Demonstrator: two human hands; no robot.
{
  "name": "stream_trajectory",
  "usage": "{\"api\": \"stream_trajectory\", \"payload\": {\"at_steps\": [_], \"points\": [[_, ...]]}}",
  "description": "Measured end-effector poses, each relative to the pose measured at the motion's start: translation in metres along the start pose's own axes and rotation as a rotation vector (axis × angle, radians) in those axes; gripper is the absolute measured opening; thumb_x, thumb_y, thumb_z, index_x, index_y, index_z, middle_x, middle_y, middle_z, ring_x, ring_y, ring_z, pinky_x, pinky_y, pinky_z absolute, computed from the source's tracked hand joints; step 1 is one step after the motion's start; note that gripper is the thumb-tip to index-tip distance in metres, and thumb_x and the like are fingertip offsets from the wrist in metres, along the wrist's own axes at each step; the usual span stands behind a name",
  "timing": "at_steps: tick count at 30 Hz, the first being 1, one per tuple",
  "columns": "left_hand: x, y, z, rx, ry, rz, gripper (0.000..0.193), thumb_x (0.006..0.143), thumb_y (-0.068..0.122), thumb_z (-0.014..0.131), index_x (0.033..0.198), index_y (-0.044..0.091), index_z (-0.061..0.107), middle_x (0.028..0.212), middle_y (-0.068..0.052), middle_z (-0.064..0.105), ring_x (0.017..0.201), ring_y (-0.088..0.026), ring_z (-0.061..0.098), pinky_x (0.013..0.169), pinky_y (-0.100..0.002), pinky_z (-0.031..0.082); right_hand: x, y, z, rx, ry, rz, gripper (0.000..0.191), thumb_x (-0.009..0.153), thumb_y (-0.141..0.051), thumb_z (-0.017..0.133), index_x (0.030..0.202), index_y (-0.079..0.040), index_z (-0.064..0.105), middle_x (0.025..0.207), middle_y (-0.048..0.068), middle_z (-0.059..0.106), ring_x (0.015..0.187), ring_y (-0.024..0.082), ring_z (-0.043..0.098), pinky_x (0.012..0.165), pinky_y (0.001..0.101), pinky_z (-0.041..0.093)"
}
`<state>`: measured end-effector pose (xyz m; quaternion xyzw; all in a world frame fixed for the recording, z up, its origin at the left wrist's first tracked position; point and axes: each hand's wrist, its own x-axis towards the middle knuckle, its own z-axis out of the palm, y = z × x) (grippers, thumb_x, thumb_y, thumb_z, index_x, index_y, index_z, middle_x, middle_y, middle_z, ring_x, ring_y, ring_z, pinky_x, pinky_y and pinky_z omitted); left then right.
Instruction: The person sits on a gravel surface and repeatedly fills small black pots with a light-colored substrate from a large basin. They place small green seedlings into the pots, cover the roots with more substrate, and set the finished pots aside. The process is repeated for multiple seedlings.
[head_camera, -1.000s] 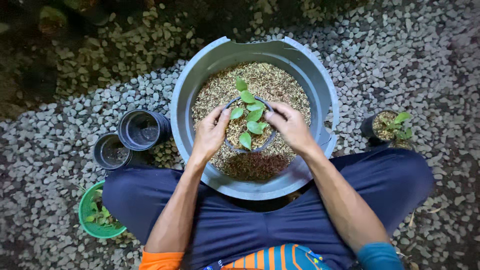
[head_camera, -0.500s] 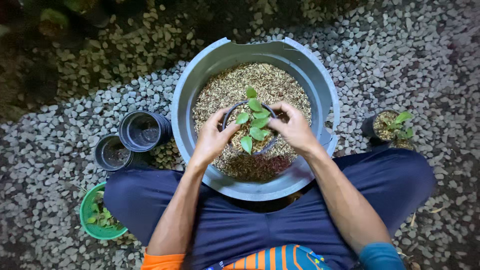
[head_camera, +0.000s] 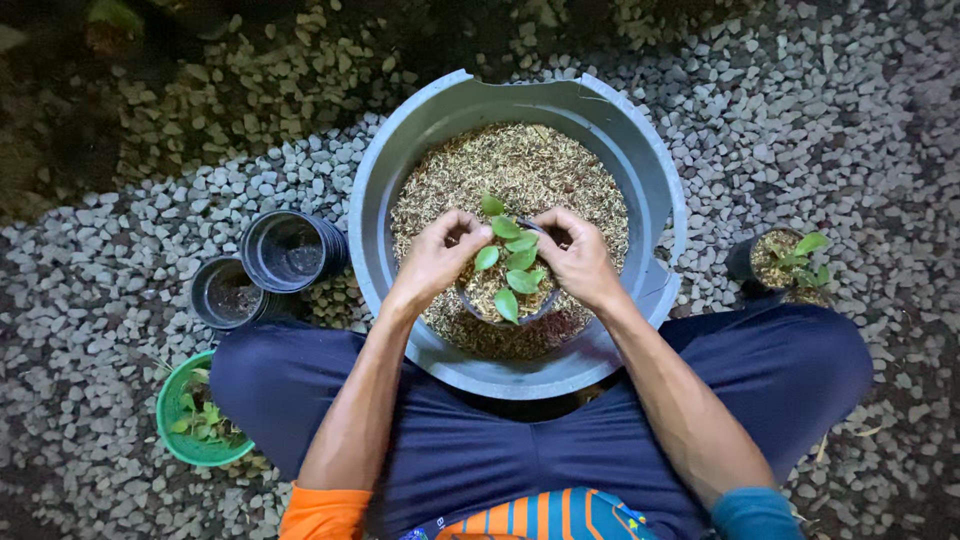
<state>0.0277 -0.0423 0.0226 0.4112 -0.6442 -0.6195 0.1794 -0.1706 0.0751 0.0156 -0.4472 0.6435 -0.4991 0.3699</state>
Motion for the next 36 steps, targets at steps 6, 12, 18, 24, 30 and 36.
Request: {"api": "stream_trajectory", "payload": {"at_steps": [6,12,18,24,30,36], "points": [[0.0,0.001,0.003,0.182,-0.012,-0.032,0.026,0.091,0.031,0.077,0.092,0.007,0.067,0.075,-0.001,0.061,0.067,-0.008,0.052,0.058,-0.026,0.041,0.002,0.001,0.005,-0.071,0.003,0.149,0.011,0.091,-0.012,0.077,0.096,-0.004,0.073,0.089,0.002,0.071,0.079,0.009,0.063,0.071,0.0265,0.052],[-0.003,0.008,0.003,0.094,-0.142,-0.035,0.024,0.094,0.031,0.071,0.101,0.008,0.067,0.084,0.002,0.068,0.073,-0.007,0.058,0.063,-0.024,0.048,0.007,-0.002,-0.006,-0.09,-0.06,0.207,0.01,0.09,-0.014,0.077,0.097,-0.007,0.076,0.088,0.002,0.075,0.078,0.01,0.067,0.07,0.027,0.055],[0.0,0.009,0.006,0.081,-0.21,-0.048,0.028,0.097,0.029,0.067,0.111,0.005,0.071,0.089,-0.001,0.07,0.076,-0.008,0.059,0.066,-0.026,0.049,0.006,-0.003,-0.005,0.013,-0.122,0.207,0.015,0.089,-0.015,0.077,0.102,-0.006,0.078,0.092,0.003,0.078,0.081,0.009,0.07,0.072,0.0265,0.059],[-0.001,0.003,-0.003,-0.158,-0.287,-0.028,0.028,0.097,0.023,0.065,0.118,0.005,0.069,0.101,0.001,0.071,0.09,-0.007,0.063,0.08,-0.024,0.054,0.007,-0.005,-0.008,0.014,-0.093,0.246,0.014,0.09,-0.014,0.078,0.102,-0.006,0.079,0.089,0.003,0.077,0.076,0.008,0.066,0.066,0.0263,0.055],[-0.001,0.004,0.001,-0.055,-0.214,-0.011,0.027,0.096,0.023,0.068,0.117,0.005,0.071,0.1,-0.002,0.073,0.089,-0.009,0.065,0.078,-0.025,0.054,0.008,-0.008,-0.006,-0.002,-0.089,0.226,0.015,0.089,-0.014,0.079,0.102,-0.006,0.079,0.088,0.002,0.077,0.075,0.007,0.067,0.066,0.0246,0.055],[-0.003,0.007,0.009,0.112,-0.174,-0.029,0.029,0.093,0.025,0.07,0.116,0.008,0.073,0.096,-0.004,0.075,0.084,-0.011,0.066,0.075,-0.028,0.055,0.007,-0.007,-0.004,-0.037,-0.104,0.244,0.018,0.088,-0.014,0.077,0.104,-0.006,0.079,0.091,0.003,0.078,0.076,0.008,0.068,0.068,0.026,0.057]]}}
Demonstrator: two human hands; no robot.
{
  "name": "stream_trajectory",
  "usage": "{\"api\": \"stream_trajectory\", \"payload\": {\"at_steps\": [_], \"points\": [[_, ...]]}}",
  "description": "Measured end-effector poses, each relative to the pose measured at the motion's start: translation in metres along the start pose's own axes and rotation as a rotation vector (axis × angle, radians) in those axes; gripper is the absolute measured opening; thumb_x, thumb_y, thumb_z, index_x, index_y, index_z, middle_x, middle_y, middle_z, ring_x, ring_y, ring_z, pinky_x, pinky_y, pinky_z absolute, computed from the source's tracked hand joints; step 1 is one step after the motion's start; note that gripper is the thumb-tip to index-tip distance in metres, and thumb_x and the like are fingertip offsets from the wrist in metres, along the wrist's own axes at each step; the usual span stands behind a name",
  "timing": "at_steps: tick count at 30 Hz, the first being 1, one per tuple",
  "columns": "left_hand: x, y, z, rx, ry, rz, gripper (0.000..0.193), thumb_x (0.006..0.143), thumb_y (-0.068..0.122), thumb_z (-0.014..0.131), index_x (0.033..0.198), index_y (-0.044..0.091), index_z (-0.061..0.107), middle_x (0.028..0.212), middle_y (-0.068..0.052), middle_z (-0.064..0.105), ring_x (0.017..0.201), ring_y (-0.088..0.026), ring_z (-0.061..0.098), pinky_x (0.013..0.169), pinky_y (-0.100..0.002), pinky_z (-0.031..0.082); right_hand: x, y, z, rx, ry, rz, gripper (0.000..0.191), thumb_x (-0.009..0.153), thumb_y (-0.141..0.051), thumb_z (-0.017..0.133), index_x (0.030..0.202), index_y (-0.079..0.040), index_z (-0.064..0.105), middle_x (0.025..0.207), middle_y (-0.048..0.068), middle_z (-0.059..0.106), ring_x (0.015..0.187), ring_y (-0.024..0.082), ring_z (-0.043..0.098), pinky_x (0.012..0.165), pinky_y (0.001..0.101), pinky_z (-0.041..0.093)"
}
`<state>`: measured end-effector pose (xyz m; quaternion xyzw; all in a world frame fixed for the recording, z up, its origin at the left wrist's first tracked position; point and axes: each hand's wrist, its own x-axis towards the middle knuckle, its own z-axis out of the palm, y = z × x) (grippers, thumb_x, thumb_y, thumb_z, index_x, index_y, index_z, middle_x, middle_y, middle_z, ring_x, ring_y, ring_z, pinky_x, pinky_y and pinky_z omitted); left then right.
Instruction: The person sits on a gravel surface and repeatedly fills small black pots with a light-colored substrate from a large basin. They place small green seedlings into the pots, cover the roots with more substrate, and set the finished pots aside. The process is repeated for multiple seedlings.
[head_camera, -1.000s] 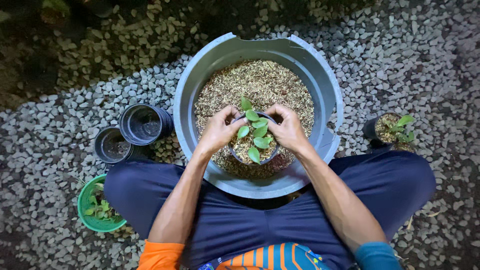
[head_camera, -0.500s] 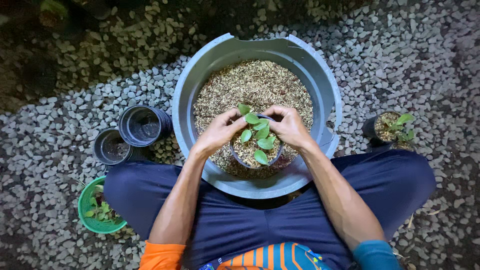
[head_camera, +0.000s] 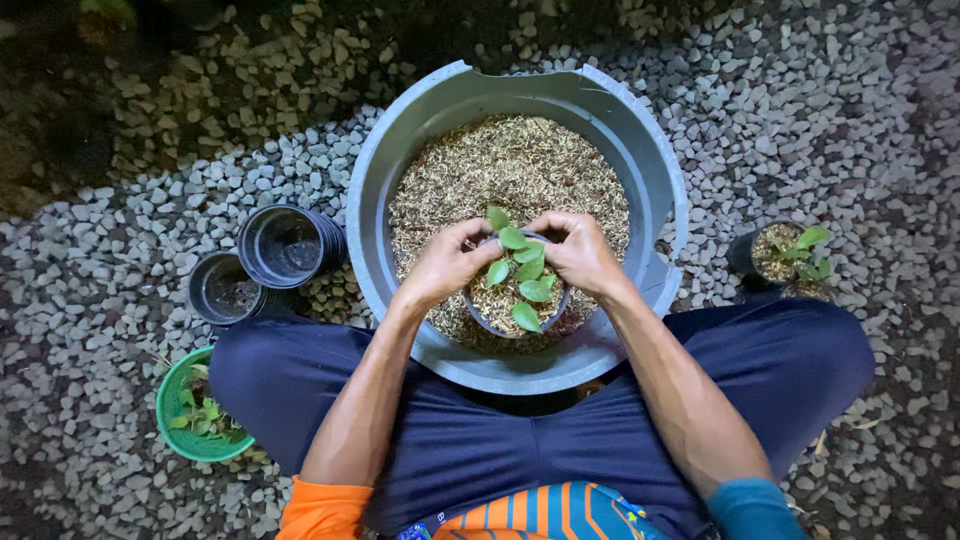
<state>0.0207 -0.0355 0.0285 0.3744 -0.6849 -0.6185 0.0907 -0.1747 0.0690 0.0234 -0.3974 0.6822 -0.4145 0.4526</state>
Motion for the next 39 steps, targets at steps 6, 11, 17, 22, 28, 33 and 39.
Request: {"api": "stream_trajectory", "payload": {"at_steps": [6,11,17,22,28,33,39], "points": [[0.001,-0.008,-0.011,-0.09,0.068,-0.144,0.029,0.098,0.03,0.062,0.118,0.01,0.071,0.096,-0.005,0.073,0.081,-0.012,0.064,0.071,-0.033,0.054,0.005,0.004,-0.015,0.16,0.096,0.063,0.039,0.096,-0.019,0.064,0.133,-0.008,0.066,0.126,0.013,0.071,0.105,0.02,0.068,0.093,0.035,0.058],[0.015,-0.033,-0.008,-0.154,0.276,-0.104,0.03,0.1,0.027,0.059,0.121,0.008,0.069,0.097,-0.005,0.071,0.082,-0.012,0.061,0.071,-0.031,0.051,0.011,0.026,-0.002,0.72,-0.158,0.028,0.049,0.114,-0.034,0.037,0.156,-0.01,0.046,0.159,0.006,0.049,0.144,0.013,0.051,0.12,0.033,0.04],[0.029,-0.058,-0.004,-0.282,0.432,-0.005,0.027,0.1,0.022,0.063,0.12,0.004,0.068,0.097,-0.003,0.068,0.082,-0.01,0.056,0.072,-0.027,0.048,0.033,0.077,-0.003,-0.171,0.223,0.335,0.038,0.107,-0.024,0.052,0.134,-0.001,0.065,0.125,0.023,0.072,0.102,0.038,0.069,0.091,0.0548,0.06],[0.04,-0.064,-0.002,-0.429,0.496,-0.234,0.031,0.098,0.026,0.063,0.119,0.004,0.063,0.092,-0.003,0.064,0.076,-0.011,0.057,0.061,-0.03,0.048,0.02,0.14,0.046,-0.9,-0.35,0.295,0.06,0.083,-0.019,0.075,0.139,-0.009,0.056,0.112,0.022,0.07,0.095,0.033,0.072,0.087,0.0433,0.061],[0.049,-0.072,-0.004,-0.478,0.527,0.071,0.032,0.099,0.025,0.065,0.122,0.002,0.065,0.103,-0.005,0.074,0.087,-0.01,0.066,0.073,-0.026,0.054,0.005,0.153,0.08,-1.189,-0.651,0.132,0.035,0.096,-0.035,0.071,0.106,-0.003,0.08,0.107,0.019,0.075,0.095,0.033,0.071,0.09,0.0435,0.058],[0.042,-0.067,-0.009,-0.431,0.584,0.057,0.03,0.099,0.024,0.064,0.12,0.003,0.066,0.101,-0.004,0.071,0.085,-0.01,0.062,0.073,-0.03,0.051,0.019,0.082,0.026,-0.661,-0.285,0.29,0.027,0.088,-0.015,0.069,0.113,-0.013,0.075,0.107,0.01,0.077,0.086,0.023,0.076,0.081,0.0387,0.062],[0.029,-0.045,-0.006,-0.302,0.528,-0.177,0.026,0.097,0.028,0.06,0.115,0.009,0.066,0.087,-0.002,0.068,0.071,-0.012,0.057,0.062,-0.032,0.046,-0.01,-0.017,-0.011,-0.828,0.231,-0.565,0.031,0.083,0.004,0.068,0.112,-0.006,0.074,0.107,0.014,0.075,0.098,0.029,0.071,0.092,0.0426,0.058]]}}
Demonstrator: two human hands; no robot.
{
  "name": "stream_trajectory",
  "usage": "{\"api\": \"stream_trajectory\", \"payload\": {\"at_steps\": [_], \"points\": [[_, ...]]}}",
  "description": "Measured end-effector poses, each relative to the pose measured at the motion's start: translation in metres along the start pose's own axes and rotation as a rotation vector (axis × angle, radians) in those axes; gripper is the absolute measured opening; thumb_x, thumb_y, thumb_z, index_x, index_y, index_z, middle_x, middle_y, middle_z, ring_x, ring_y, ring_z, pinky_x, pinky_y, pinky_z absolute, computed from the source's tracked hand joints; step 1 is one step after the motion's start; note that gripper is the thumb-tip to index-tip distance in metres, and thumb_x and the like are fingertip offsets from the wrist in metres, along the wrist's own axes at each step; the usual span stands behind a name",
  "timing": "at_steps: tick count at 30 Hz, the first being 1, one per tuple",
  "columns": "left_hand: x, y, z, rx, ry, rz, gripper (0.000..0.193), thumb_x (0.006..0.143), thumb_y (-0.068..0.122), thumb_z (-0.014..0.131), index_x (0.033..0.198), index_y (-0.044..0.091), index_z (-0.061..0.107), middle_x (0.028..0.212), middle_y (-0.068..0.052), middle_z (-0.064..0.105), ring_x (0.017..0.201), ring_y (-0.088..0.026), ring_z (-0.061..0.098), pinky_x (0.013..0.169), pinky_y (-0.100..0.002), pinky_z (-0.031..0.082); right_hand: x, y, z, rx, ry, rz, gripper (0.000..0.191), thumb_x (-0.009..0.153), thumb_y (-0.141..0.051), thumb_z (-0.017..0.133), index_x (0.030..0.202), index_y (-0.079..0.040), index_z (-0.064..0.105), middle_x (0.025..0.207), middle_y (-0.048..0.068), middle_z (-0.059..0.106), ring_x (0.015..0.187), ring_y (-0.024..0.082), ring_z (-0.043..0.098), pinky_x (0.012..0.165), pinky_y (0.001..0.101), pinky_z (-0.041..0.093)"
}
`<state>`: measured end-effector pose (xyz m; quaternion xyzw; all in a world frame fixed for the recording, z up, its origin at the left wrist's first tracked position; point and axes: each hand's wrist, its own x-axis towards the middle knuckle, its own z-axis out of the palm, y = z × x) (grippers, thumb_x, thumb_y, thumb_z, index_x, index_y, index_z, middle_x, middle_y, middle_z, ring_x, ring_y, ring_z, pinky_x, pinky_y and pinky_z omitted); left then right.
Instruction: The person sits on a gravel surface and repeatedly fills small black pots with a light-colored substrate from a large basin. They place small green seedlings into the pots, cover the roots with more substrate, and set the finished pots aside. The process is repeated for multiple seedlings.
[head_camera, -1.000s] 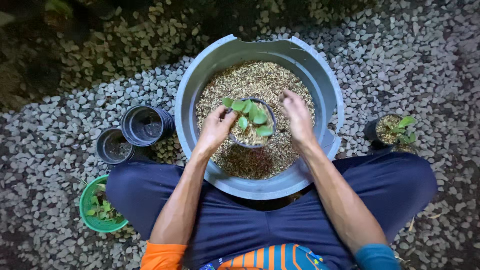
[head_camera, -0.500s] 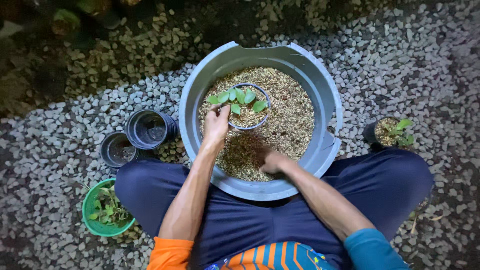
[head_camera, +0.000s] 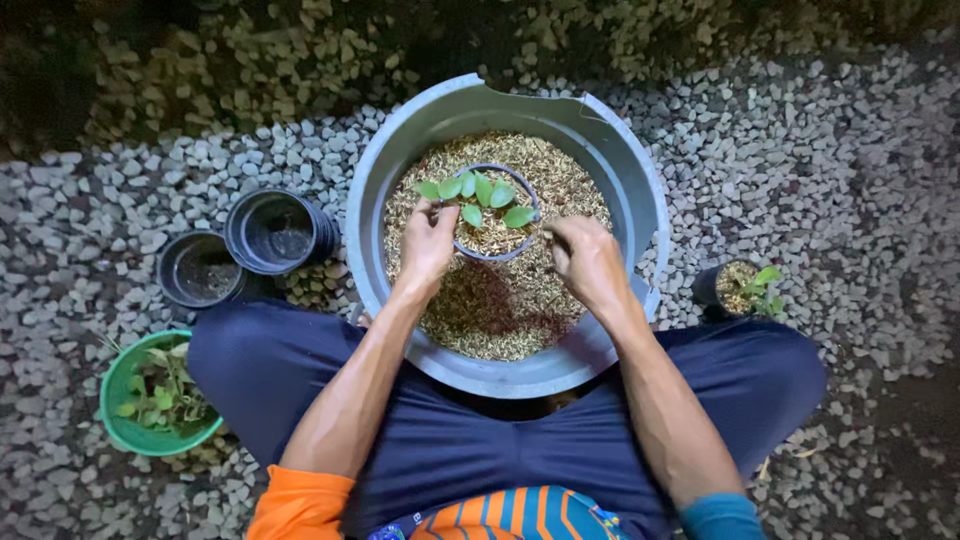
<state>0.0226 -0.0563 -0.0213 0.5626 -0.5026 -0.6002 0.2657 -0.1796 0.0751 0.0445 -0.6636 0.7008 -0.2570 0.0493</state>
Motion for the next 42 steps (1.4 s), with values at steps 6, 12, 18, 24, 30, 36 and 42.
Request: {"api": "stream_trajectory", "payload": {"at_steps": [6,12,18,24,30,36,42], "points": [[-0.013,0.01,0.003,0.056,0.021,0.088,0.026,0.099,0.031,0.061,0.109,0.009,0.068,0.08,0.001,0.065,0.068,-0.009,0.056,0.06,-0.031,0.044,0.003,-0.035,-0.019,-0.169,0.122,-0.043,0.029,0.086,0.004,0.071,0.114,-0.006,0.072,0.111,0.012,0.069,0.101,0.031,0.063,0.082,0.0435,0.057],[-0.021,0.015,0.004,0.183,-0.001,0.084,0.03,0.102,0.036,0.061,0.105,0.005,0.064,0.075,0.002,0.059,0.065,-0.01,0.053,0.057,-0.031,0.04,0.003,-0.037,-0.016,-0.127,0.073,-0.172,0.032,0.08,0.007,0.069,0.109,-0.006,0.071,0.114,0.011,0.07,0.1,0.031,0.064,0.082,0.0423,0.057],[-0.012,0.006,0.009,-0.053,-0.002,0.086,0.025,0.098,0.029,0.06,0.112,0.01,0.067,0.076,0.004,0.06,0.064,-0.008,0.05,0.055,-0.03,0.041,-0.003,-0.027,-0.006,0.052,0.126,-0.137,0.05,0.08,0.014,0.059,0.128,0.001,0.068,0.135,0.024,0.064,0.124,0.032,0.062,0.102,0.0382,0.058],[-0.008,0.004,0.009,-0.002,0.045,0.078,0.026,0.098,0.027,0.062,0.107,0.003,0.064,0.076,0.001,0.063,0.064,-0.008,0.054,0.057,-0.03,0.045,-0.008,-0.038,0.0,-0.049,0.175,-0.106,0.045,0.079,0.003,0.062,0.125,0.005,0.065,0.132,0.023,0.065,0.132,0.038,0.058,0.118,0.051,0.044],[-0.022,0.014,0.008,-0.018,0.054,-0.016,0.028,0.1,0.03,0.058,0.114,0.007,0.065,0.073,0.0,0.062,0.059,-0.009,0.053,0.053,-0.031,0.042,-0.013,-0.062,0.011,-0.191,0.108,-0.088,0.053,0.08,-0.011,0.059,0.128,0.01,0.064,0.137,0.027,0.063,0.14,0.038,0.048,0.124,0.061,0.024],[-0.027,0.019,0.009,-0.074,0.108,0.12,0.028,0.1,0.025,0.059,0.118,0.005,0.067,0.079,0.0,0.065,0.064,-0.008,0.054,0.055,-0.03,0.042,-0.016,-0.067,-0.002,-0.06,0.195,-0.024,0.048,0.087,-0.009,0.061,0.133,0.006,0.065,0.137,0.022,0.064,0.14,0.033,0.053,0.129,0.0575,0.028],[-0.027,0.008,0.012,-0.155,0.11,0.224,0.029,0.1,0.022,0.061,0.122,0.005,0.065,0.094,-0.001,0.071,0.078,-0.009,0.06,0.067,-0.028,0.049,-0.016,-0.081,-0.001,-0.063,0.24,-0.154,0.046,0.081,-0.012,0.065,0.124,0.003,0.069,0.13,0.019,0.066,0.132,0.038,0.054,0.121,0.0607,0.026]]}}
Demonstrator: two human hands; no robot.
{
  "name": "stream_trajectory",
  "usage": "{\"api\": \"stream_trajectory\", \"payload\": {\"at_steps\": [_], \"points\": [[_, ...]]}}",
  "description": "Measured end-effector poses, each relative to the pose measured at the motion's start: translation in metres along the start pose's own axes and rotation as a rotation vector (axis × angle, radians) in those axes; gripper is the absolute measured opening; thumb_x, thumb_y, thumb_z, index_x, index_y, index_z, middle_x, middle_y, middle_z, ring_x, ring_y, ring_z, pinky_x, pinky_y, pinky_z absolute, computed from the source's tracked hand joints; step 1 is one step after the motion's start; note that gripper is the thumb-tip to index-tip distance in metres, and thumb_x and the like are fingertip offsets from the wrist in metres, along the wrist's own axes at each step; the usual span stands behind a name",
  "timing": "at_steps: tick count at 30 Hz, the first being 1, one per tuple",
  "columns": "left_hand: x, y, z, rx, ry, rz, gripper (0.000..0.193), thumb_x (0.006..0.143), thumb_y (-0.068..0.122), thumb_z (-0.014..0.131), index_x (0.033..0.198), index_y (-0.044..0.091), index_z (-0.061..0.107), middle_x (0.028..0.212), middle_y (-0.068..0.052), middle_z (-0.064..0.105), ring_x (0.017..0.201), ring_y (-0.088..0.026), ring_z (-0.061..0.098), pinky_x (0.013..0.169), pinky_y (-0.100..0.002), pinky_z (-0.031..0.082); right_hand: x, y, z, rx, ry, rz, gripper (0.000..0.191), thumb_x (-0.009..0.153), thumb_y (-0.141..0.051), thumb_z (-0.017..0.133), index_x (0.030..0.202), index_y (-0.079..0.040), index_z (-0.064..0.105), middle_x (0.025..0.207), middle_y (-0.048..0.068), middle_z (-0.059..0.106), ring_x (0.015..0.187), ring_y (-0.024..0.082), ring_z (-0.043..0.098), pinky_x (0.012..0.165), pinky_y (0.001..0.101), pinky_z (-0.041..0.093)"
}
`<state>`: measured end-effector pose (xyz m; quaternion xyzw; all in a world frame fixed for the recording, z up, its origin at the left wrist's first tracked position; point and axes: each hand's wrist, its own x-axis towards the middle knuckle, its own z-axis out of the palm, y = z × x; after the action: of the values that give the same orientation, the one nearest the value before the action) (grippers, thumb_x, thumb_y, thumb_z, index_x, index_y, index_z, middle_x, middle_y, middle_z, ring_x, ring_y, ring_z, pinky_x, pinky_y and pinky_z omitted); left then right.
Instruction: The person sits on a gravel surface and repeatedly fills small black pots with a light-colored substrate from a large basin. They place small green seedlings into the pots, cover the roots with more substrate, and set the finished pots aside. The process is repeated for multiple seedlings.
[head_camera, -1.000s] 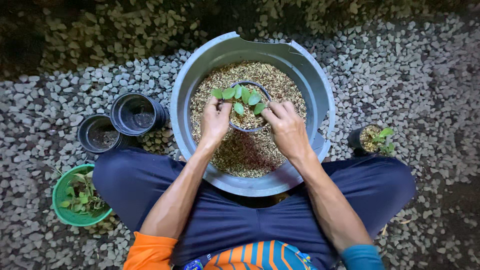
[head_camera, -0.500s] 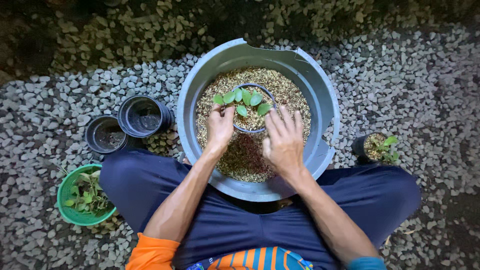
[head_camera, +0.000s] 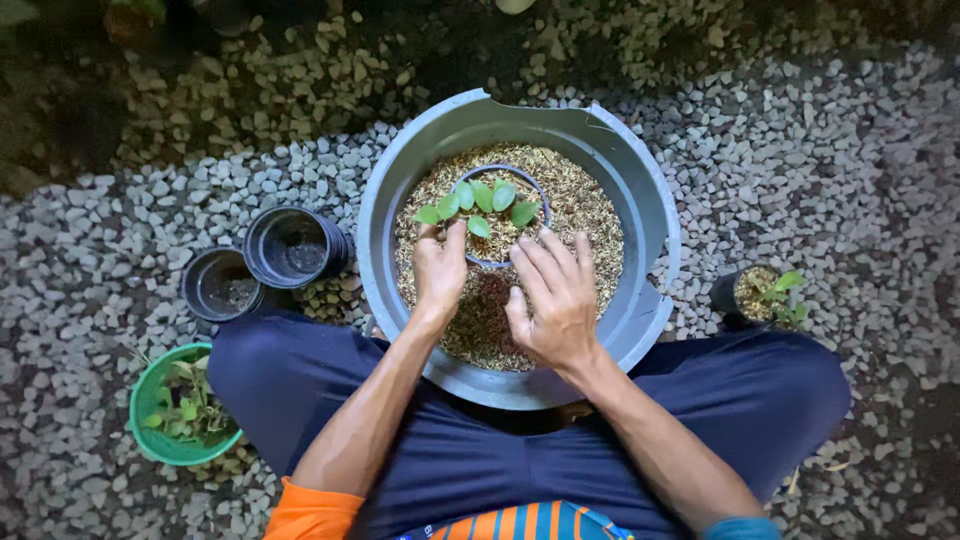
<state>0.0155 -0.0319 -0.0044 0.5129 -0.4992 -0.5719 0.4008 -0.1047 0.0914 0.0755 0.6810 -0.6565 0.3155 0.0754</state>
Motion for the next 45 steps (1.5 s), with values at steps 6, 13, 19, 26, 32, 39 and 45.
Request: {"api": "stream_trajectory", "payload": {"at_steps": [6,13,19,26,32,39,45], "points": [[0.001,-0.008,-0.001,-0.037,-0.005,0.013,0.027,0.1,0.021,0.063,0.121,0.004,0.066,0.1,-0.002,0.07,0.085,-0.009,0.06,0.075,-0.028,0.049,0.001,0.016,-0.007,0.126,-0.038,0.133,0.041,0.088,-0.007,0.06,0.127,0.0,0.07,0.135,0.014,0.067,0.137,0.032,0.058,0.129,0.0565,0.032],[0.0,-0.005,0.0,-0.102,-0.04,0.026,0.027,0.1,0.019,0.06,0.121,0.003,0.065,0.107,-0.002,0.071,0.093,-0.01,0.062,0.081,-0.026,0.05,0.005,0.027,-0.01,0.066,0.039,0.169,0.04,0.086,-0.012,0.063,0.123,0.003,0.07,0.141,0.034,0.053,0.133,0.047,0.05,0.115,0.0535,0.035],[0.0,0.002,-0.01,-0.092,-0.228,-0.035,0.03,0.102,0.02,0.058,0.122,-0.001,0.065,0.104,-0.003,0.071,0.092,-0.012,0.061,0.079,-0.027,0.051,0.0,0.055,-0.003,0.909,-0.029,0.824,0.044,0.1,-0.011,0.055,0.141,0.003,0.052,0.107,0.012,0.065,0.083,0.018,0.066,0.071,0.0328,0.058],[-0.014,0.029,-0.014,-0.133,-0.376,-0.116,0.049,0.105,0.028,0.049,0.146,0.003,0.05,0.12,-0.004,0.063,0.098,-0.011,0.058,0.082,-0.031,0.051,-0.01,0.069,0.005,1.145,-0.071,0.879,0.036,0.104,-0.014,0.052,0.134,0.005,0.057,0.092,0.007,0.068,0.064,0.012,0.068,0.055,0.0274,0.062],[-0.053,0.039,0.008,-0.025,-0.338,-0.141,0.071,0.092,0.017,0.067,0.152,0.002,0.032,0.126,-0.021,0.056,0.108,-0.028,0.065,0.094,-0.039,0.058,-0.019,0.059,0.019,1.079,0.052,0.868,0.038,0.105,-0.011,0.05,0.14,0.005,0.052,0.092,0.008,0.066,0.067,0.013,0.068,0.055,0.0282,0.063],[-0.049,0.022,0.012,-0.033,-0.202,0.163,0.071,0.092,0.005,0.069,0.153,-0.003,0.034,0.136,-0.015,0.053,0.116,-0.02,0.064,0.094,-0.034,0.058,-0.029,0.042,0.047,1.23,0.084,0.878,0.028,0.104,-0.005,0.047,0.131,0.003,0.044,0.109,0.011,0.066,0.077,0.016,0.07,0.056,0.0314,0.065],[-0.04,0.018,0.009,0.075,-0.14,0.082,0.062,0.095,0.012,0.068,0.149,-0.002,0.04,0.122,-0.012,0.057,0.09,-0.014,0.066,0.072,-0.029,0.058,-0.03,0.038,0.055,1.246,0.101,0.922,0.029,0.103,-0.005,0.049,0.13,0.002,0.038,0.115,0.015,0.067,0.084,0.018,0.074,0.057,0.0311,0.065]]}}
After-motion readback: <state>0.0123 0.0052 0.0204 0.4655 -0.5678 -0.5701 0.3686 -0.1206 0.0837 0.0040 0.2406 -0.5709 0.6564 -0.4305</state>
